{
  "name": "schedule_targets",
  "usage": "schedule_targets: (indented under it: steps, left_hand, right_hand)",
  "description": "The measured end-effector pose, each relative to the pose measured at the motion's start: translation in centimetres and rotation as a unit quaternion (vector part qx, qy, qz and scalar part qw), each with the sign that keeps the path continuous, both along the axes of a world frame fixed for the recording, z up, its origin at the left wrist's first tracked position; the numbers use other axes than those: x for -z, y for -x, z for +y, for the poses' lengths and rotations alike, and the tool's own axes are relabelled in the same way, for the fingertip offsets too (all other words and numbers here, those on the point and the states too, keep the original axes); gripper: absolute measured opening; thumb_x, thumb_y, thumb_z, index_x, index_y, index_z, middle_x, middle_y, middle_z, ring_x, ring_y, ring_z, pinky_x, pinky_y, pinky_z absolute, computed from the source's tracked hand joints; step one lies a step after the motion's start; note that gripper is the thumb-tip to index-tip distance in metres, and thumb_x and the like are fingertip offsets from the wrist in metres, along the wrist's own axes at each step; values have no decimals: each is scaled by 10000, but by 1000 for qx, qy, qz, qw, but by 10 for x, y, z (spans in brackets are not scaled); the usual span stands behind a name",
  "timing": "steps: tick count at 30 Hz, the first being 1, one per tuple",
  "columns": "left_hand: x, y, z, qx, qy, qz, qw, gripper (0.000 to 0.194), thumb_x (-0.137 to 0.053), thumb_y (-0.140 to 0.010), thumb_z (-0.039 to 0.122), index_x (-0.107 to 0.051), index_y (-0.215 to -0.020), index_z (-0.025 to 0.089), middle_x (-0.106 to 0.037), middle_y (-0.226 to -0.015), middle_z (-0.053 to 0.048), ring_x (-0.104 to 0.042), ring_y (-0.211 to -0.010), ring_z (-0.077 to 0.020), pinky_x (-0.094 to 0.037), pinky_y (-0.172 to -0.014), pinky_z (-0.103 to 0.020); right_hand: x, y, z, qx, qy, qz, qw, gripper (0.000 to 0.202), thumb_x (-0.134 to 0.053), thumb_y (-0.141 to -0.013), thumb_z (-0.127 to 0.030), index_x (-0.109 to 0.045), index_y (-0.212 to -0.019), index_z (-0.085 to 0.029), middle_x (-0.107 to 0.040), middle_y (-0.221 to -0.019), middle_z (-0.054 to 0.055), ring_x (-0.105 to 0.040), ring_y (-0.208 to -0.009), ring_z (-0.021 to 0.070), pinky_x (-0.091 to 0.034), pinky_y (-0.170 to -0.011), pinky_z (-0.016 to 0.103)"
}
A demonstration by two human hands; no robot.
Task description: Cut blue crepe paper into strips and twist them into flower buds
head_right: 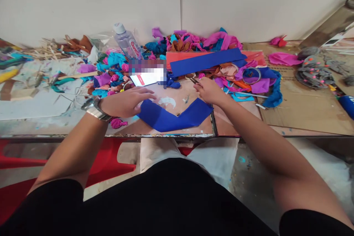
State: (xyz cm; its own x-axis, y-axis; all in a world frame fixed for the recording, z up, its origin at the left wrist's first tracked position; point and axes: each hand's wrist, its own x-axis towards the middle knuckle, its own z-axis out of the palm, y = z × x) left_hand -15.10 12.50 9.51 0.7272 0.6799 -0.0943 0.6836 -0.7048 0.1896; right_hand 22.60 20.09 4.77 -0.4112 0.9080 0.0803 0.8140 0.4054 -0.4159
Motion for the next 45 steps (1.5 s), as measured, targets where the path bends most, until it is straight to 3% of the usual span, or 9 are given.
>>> schedule_targets:
  steps: [2, 7, 14, 20, 25, 32, 35, 37, 45]
  left_hand:
    - [-4, -19, 17, 2, 2, -15, 1000, 600, -523, -851, 82, -700, -1413, 196, -718, -1457, -140, -691, -1353, -327, -556, -1178, -506]
    - [18, -72, 52, -161, -64, -21, 985, 312, -550, -984, 235, -805, -1162, 209, -819, -1167, -128, -772, -1084, -331, -604, -965, -478]
    - [59, -74, 56, -243, -31, -174, 954, 217, -697, -984, 336, -810, -1114, 205, -841, -945, -79, -782, -909, -270, -585, -869, -403]
    - [72, -77, 50, -184, 222, -463, 838, 372, -749, -1003, 387, -739, -1286, 146, -839, -896, -82, -753, -715, -153, -586, -661, -277]
    - [76, -86, 43, -170, 229, -559, 778, 468, -844, -946, 513, -730, -1227, 156, -842, -948, -90, -804, -792, -162, -618, -665, -263]
    - [75, -87, 37, -162, 73, -547, 818, 403, -782, -999, 549, -762, -1140, 173, -850, -965, -83, -816, -851, -165, -634, -727, -263]
    - [72, -85, 34, -145, -43, -495, 856, 273, -740, -1042, 438, -780, -1139, 186, -850, -997, -62, -812, -873, -150, -628, -752, -246]
    - [72, -85, 31, -128, -95, -464, 872, 195, -714, -1056, 342, -779, -1162, 191, -848, -1026, -55, -812, -883, -140, -617, -749, -231]
    - [77, -83, 32, -129, -147, -420, 886, 152, -726, -1040, 266, -703, -1175, 203, -834, -1037, -45, -816, -858, -142, -580, -688, -224]
  right_hand:
    - [7, 22, 9, -34, -22, 16, 999, 247, -524, -1045, -267, -747, -1022, -165, -753, -1138, 180, -695, -1071, 312, -514, -967, 404]
    - [25, 62, 26, -82, -52, 65, 993, 509, -772, -946, -386, -737, -1381, -123, -698, -1404, 209, -666, -1255, 341, -508, -1130, 447]
    - [45, 58, 28, -94, -116, 141, 979, 321, -821, -920, -364, -798, -1186, -185, -806, -1211, 151, -741, -1139, 358, -577, -1036, 500]
    - [41, 50, 11, -188, -242, 244, 920, 240, -743, -1040, -435, -764, -1217, -274, -800, -1205, 110, -777, -1111, 283, -652, -954, 432]
    - [36, 51, 5, -187, -278, 281, 899, 187, -742, -1052, -420, -761, -1194, -301, -811, -1188, 97, -792, -1066, 266, -679, -921, 429]
    - [34, 52, 0, -188, -299, 301, 886, 338, -811, -1002, -434, -746, -1318, -332, -771, -1310, 117, -773, -1118, 304, -676, -813, 425]
    - [36, 53, -1, -158, -258, 303, 904, 544, -859, -935, -567, -711, -1401, -330, -746, -1392, 131, -745, -872, 245, -607, -614, 361]
    - [37, 54, -2, -141, -239, 299, 913, 517, -835, -955, -578, -718, -1384, -314, -777, -1333, 112, -642, -672, 164, -561, -575, 337]
    - [35, 54, -8, -155, -209, 299, 918, 395, -841, -975, -499, -748, -1305, -303, -828, -1189, 60, -548, -579, 118, -527, -604, 323]
